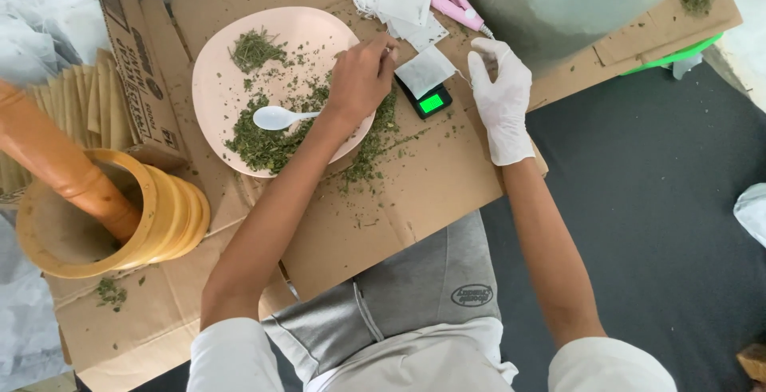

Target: The person fills small white bags with dried leaves using a spoon, weighs them on a digital scale, and organizes them in a tray.

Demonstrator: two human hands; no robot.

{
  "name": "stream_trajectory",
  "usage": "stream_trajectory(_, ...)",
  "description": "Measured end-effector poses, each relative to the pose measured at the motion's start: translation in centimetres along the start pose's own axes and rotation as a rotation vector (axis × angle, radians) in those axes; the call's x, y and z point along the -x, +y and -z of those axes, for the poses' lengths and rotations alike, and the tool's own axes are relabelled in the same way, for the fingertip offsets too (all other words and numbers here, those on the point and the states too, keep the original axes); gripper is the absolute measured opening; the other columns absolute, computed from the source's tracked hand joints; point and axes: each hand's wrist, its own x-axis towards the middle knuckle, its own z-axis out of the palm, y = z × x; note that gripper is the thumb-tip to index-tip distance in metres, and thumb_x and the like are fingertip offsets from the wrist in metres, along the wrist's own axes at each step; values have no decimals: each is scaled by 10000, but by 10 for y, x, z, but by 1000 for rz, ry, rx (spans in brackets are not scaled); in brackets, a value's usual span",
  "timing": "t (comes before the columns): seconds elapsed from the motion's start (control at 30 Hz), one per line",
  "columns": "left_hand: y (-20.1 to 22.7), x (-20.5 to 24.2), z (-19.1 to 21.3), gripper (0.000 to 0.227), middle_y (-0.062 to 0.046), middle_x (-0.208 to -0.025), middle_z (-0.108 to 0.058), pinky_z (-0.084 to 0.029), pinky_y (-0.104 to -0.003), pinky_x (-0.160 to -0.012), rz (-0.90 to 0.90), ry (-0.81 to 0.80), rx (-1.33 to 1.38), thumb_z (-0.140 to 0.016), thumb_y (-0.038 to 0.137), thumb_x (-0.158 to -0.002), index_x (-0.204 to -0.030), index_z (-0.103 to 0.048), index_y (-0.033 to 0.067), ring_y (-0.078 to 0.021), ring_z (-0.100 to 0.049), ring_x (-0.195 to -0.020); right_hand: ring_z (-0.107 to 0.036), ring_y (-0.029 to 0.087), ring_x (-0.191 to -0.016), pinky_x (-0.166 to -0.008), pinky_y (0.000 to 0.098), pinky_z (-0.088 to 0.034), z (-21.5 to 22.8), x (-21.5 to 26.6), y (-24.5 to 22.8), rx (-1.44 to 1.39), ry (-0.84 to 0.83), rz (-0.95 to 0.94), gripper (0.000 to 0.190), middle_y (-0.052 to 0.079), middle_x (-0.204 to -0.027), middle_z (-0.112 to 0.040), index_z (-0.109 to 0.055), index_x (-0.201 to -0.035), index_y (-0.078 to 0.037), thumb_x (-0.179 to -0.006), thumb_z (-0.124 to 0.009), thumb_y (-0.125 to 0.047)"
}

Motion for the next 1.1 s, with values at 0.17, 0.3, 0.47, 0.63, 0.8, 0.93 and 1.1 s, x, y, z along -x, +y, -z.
stream_trajectory(0.17, 0, 0, 2, 138, -36, -790, -739, -436, -308, -440, -11, 8, 34, -611, -16, -1058, -1074, -702, 87, -143, -594, -535, -707, 130, -991, -907, 289, -581, 0, 1, -3, -4, -8, -12, 214, 20, -1173, -800, -774, -1238, -107, -1051, -671, -118)
stream_trajectory(0.3, -2, 0, 1, 172, -49, -837, -782, -465, -298, -433, -30, 14, 27, -635, -23, -1050, -1141, -736, 82, -122, -605, -522, -685, 126, -961, -890, 287, -561, 0, 1, -5, -10, -14, -25, 191, 5, -1136, -797, -775, -1208, -118, -1048, -671, -111)
stream_trajectory(0.47, -1, 0, 1, 189, -29, -799, -779, -563, -339, -530, -13, 6, 14, -641, -30, -1043, -1143, -742, 95, -133, -636, -535, -695, 128, -956, -887, 291, -568, 0, 1, -3, -3, -8, -12, 185, 3, -1133, -801, -778, -1199, -122, -1048, -673, -108)
stream_trajectory(0.63, -1, 0, 1, 156, -34, -835, -794, -595, -340, -553, 4, 1, 26, -632, 0, -1067, -1133, -740, 92, -122, -643, -534, -698, 129, -960, -875, 289, -557, 0, 1, -1, 12, -10, 11, 186, 8, -1149, -805, -779, -1210, -115, -1054, -678, -112)
stream_trajectory(0.8, 0, 0, 3, 101, -34, -800, -764, -521, -338, -482, -15, 7, 4, -635, 37, -1077, -1077, -714, 100, -148, -634, -546, -694, 137, -955, -868, 296, -571, -1, 1, 1, 6, -8, 12, 184, 21, -1123, -802, -784, -1211, -100, -1060, -679, -107)
stream_trajectory(0.93, -1, 2, 0, 114, -32, -851, -741, -531, -373, -545, -23, 32, -21, -629, 29, -1063, -1079, -710, 108, -189, -665, -654, -717, 135, -957, -863, 297, -582, 0, 1, 3, 40, -16, 38, 169, 19, -1120, -813, -792, -1181, -103, -1058, -679, -129)
stream_trajectory(1.1, 7, 2, 10, 54, -125, -1109, -655, -593, -391, -624, -99, 105, 39, -638, 34, -1081, -1117, -677, 33, -276, -702, -905, -571, 222, -1073, -893, 388, -517, -1, -1, 3, 252, -113, -34, 183, -18, -1026, -773, -849, -1071, -196, -1075, -710, -316)
